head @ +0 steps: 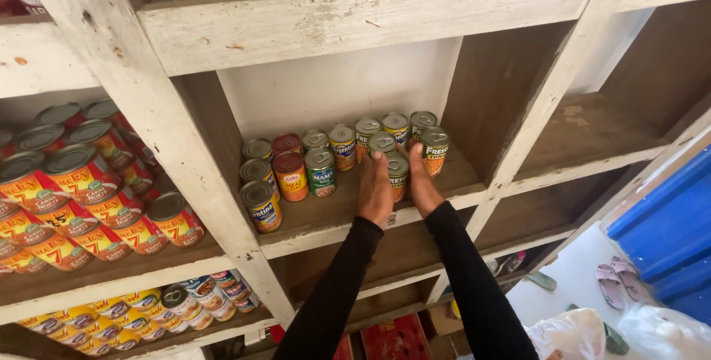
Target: Stocking canned goods from a floor basket onto a wooden grocery shelf.
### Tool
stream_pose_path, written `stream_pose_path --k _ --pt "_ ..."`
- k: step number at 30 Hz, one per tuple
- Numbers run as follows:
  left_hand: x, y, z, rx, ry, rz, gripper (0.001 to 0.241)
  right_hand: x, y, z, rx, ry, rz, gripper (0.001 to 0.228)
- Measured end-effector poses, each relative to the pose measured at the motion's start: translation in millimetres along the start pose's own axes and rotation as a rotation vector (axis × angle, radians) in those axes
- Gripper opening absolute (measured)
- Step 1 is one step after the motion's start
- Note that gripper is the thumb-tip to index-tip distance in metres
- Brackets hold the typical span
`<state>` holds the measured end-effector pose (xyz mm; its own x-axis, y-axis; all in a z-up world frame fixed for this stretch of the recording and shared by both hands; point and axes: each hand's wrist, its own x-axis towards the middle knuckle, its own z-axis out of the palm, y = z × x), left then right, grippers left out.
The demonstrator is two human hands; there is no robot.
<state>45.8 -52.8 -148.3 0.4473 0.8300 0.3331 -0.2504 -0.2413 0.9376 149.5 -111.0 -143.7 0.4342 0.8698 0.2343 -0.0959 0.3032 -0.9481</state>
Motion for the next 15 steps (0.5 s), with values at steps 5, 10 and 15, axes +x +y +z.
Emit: stream_pose_path --k 5,10,15 --pt "-7.2 25.1 -5.5 -0.033 0.002 -0.073 0.089 -2.3 -3.8 3.7 -0.128 0.02 -0.01 0.092" --pt "3.7 7.3 1.8 -0.042 0.04 -0.124 0.09 -1.4 -7.3 7.2 -0.043 -0.03 -0.04 0.087" --pt "-1.4 7.9 4.3 0.015 0.078 -0.046 0.09 -3.2 -5.1 10.8 -0.143 0.027 0.035 0.087"
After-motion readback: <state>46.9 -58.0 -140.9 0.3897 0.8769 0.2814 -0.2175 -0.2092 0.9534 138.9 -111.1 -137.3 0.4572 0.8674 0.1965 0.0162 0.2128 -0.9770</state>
